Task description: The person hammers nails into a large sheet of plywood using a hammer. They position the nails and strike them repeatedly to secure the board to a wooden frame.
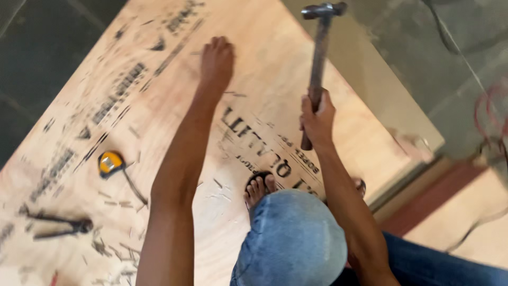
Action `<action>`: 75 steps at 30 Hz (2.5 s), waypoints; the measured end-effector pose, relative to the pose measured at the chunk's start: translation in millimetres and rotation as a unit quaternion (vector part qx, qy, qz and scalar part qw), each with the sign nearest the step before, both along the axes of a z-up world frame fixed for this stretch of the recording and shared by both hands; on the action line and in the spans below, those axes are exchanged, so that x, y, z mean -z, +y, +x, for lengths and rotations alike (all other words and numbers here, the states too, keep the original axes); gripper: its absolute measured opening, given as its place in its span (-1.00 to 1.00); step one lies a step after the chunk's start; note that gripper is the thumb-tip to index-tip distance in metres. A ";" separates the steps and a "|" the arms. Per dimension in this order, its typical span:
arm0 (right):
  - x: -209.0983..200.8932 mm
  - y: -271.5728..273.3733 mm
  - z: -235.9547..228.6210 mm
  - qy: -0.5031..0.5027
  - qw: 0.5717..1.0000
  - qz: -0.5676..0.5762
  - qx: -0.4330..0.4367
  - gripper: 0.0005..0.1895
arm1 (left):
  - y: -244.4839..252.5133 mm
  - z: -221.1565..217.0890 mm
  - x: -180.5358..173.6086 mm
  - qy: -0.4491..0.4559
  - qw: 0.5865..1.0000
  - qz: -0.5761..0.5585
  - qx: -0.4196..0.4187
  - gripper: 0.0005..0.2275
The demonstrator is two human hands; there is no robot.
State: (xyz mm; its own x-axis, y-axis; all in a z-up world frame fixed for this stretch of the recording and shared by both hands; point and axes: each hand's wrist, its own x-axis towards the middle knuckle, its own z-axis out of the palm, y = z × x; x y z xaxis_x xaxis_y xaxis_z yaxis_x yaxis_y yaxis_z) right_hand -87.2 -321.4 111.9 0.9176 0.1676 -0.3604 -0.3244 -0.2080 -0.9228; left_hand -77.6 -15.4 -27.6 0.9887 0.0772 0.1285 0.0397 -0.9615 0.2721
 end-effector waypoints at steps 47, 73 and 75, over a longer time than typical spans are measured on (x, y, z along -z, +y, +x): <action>-102.6 -378.9 -174.4 0.057 0.917 -0.229 0.322 -0.80 | -496.2 -12.9 -10.5 0.004 0.833 -0.518 0.193 -0.89; 9.3 -369.5 -195.6 0.007 0.955 -0.170 0.245 -0.75 | -513.7 -29.9 -13.5 -0.054 0.887 -0.440 0.130 -0.87; 13.0 -370.0 -198.9 -0.019 0.953 -0.191 0.233 -0.75 | -514.5 -31.1 -14.2 -0.051 0.887 -0.442 0.125 -0.88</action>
State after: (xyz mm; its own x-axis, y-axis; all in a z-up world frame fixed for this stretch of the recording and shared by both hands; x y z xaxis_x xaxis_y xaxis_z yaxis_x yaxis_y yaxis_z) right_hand -286.1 -691.4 98.9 0.8740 -0.3985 -0.2781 -0.4312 -0.3721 -0.8220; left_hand -108.7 -530.0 -13.4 0.9759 -0.0271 0.2166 -0.2124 -0.3463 0.9138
